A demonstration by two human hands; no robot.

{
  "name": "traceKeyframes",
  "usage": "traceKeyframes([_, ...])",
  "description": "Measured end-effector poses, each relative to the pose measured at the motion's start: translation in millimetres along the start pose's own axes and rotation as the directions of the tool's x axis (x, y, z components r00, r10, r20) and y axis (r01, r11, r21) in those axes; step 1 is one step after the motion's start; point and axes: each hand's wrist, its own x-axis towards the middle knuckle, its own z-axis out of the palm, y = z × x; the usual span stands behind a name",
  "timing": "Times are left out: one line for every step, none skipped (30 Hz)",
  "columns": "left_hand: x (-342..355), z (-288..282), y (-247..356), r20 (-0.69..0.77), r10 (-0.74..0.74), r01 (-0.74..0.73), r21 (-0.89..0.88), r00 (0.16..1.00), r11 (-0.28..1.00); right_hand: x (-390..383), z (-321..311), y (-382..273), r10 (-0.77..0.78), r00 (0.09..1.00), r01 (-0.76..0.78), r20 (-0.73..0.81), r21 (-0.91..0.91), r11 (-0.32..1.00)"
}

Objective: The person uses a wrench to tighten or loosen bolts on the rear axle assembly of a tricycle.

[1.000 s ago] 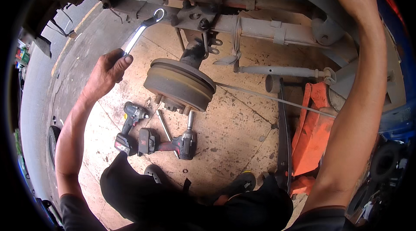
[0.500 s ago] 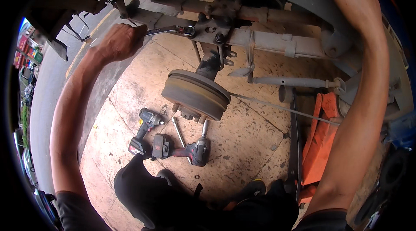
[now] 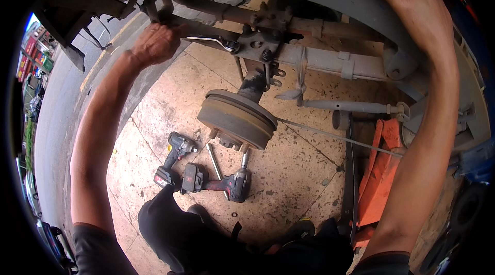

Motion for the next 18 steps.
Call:
traceKeyframes([-1, 0, 0, -0.013, -0.002, 0.001, -0.010, 1.000, 1.000, 0, 4, 3, 0.000, 0.999, -0.001, -0.038, -0.018, 1.000])
traceKeyframes([-3, 0, -1, -0.025, -0.003, 0.003, -0.020, 1.000, 1.000, 1, 7, 6, -0.001, 0.997, -0.002, -0.076, -0.036, 0.999])
traceKeyframes([-5, -1, 0, -0.037, -0.005, 0.004, -0.031, 0.999, 1.000, 1, 9, 8, -0.003, 0.998, 0.002, -0.062, -0.012, 1.000])
traceKeyframes([-6, -2, 2, -0.031, -0.017, 0.016, -0.033, 0.999, 0.999, 0, 6, 5, -0.003, 0.999, 0.003, -0.049, 0.008, 1.000])
traceKeyframes([-9, -3, 5, -0.023, -0.030, 0.029, -0.036, 0.999, 0.999, -1, 4, 3, -0.003, 0.999, 0.004, -0.036, 0.028, 1.000])
traceKeyframes([-11, -4, 8, -0.015, -0.043, 0.042, -0.040, 0.999, 0.998, -2, 3, 4, 0.005, 1.000, -0.004, -0.013, 0.019, 1.000])
traceKeyframes([-13, -9, 9, -0.016, -0.039, 0.038, -0.054, 0.999, 0.998, -1, 1, 3, 0.012, 1.000, -0.012, 0.004, 0.015, 1.000])
traceKeyframes([-14, -14, 12, -0.016, -0.035, 0.034, -0.070, 0.999, 0.997, 0, -1, 3, 0.019, 1.000, -0.019, 0.022, 0.010, 1.000])
traceKeyframes([-15, -18, 15, -0.014, -0.033, 0.031, -0.086, 0.999, 0.996, -1, -1, 2, 0.007, 1.000, -0.007, 0.021, -0.007, 1.000])
traceKeyframes([-21, -21, 15, -0.004, -0.069, 0.068, -0.104, 0.998, 0.992, -1, -2, -3, -0.010, 1.000, 0.010, 0.012, -0.011, 1.000])
traceKeyframes([-20, -20, 18, -0.001, -0.097, 0.096, -0.121, 0.995, 0.988, -1, -4, -5, -0.018, 1.000, 0.017, -0.002, -0.020, 1.000])
traceKeyframes([-20, -20, 20, 0.004, -0.127, 0.126, -0.137, 0.992, 0.982, -2, -7, -8, -0.027, 1.000, 0.027, -0.015, -0.028, 0.999])
traceKeyframes([-18, -27, 30, 0.018, -0.155, 0.156, -0.155, 0.988, 0.976, -4, -13, -8, 0.011, 1.000, -0.011, -0.002, -0.047, 0.999])
traceKeyframes([-21, -36, 34, 0.037, -0.197, 0.200, -0.155, 0.980, 0.967, -6, -19, -10, -0.001, 1.000, 0.002, 0.002, -0.036, 0.999])
traceKeyframes([-24, -35, 34, 0.029, -0.209, 0.211, -0.193, 0.977, 0.958, -7, -23, -14, 0.003, 1.000, -0.003, 0.011, -0.035, 0.999])
traceKeyframes([-26, -33, 33, 0.018, -0.222, 0.221, -0.227, 0.975, 0.949, -9, -27, -18, 0.008, 1.000, -0.008, 0.016, -0.029, 1.000])
traceKeyframes([-35, -37, 33, 0.023, -0.259, 0.258, -0.201, 0.966, 0.945, -11, -29, -25, 0.011, 0.999, -0.011, 0.033, -0.016, 1.000])
traceKeyframes([-45, -34, 42, 0.036, -0.288, 0.289, -0.198, 0.957, 0.937, -11, -29, -32, 0.014, 0.997, -0.014, 0.075, -0.009, 1.000])
